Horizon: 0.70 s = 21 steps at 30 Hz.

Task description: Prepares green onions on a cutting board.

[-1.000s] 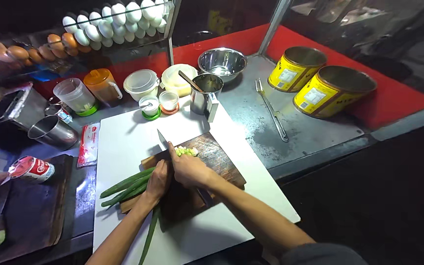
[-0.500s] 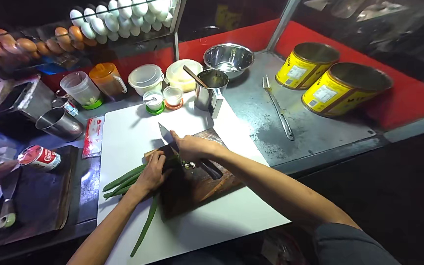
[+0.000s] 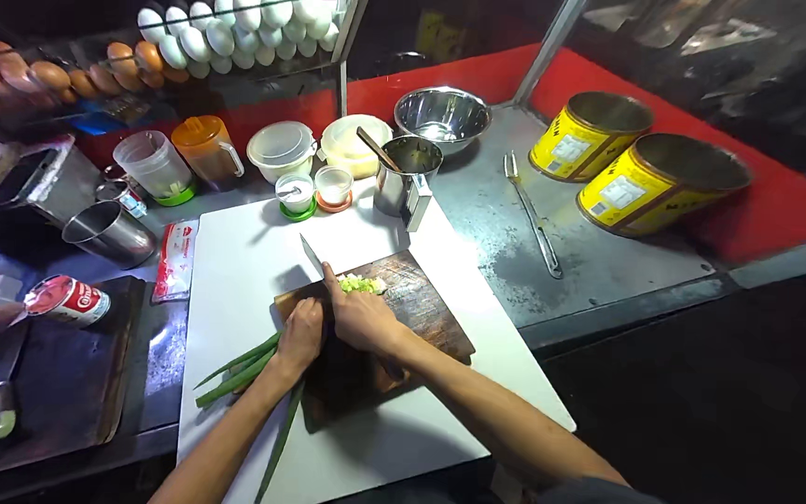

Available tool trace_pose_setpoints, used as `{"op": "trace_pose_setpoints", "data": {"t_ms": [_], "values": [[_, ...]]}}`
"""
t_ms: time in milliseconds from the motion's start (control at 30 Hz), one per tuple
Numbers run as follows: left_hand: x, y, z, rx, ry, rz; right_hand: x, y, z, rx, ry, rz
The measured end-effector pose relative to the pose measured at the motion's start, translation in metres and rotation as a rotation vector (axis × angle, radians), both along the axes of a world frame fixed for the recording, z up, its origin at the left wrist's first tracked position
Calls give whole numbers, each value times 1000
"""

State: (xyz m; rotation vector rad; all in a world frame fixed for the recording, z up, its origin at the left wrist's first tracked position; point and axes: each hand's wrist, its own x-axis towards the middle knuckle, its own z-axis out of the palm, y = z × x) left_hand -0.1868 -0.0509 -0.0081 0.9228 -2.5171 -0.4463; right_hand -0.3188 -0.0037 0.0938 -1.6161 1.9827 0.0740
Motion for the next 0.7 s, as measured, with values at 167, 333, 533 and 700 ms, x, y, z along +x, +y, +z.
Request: {"op": "trace_pose_setpoints", "data": {"t_ms": [167, 333, 533, 700], "values": [[18, -13, -12, -30, 63, -215, -22, -24, 30, 120, -28, 96], [2, -11, -2, 57, -31, -67, 2, 9, 26, 122, 15, 8], [-2, -3, 9, 143, -162, 27, -10, -2, 14, 89, -42, 42], [-5, 3, 24, 215, -240, 94, -20, -1, -9, -8, -131, -54]]}}
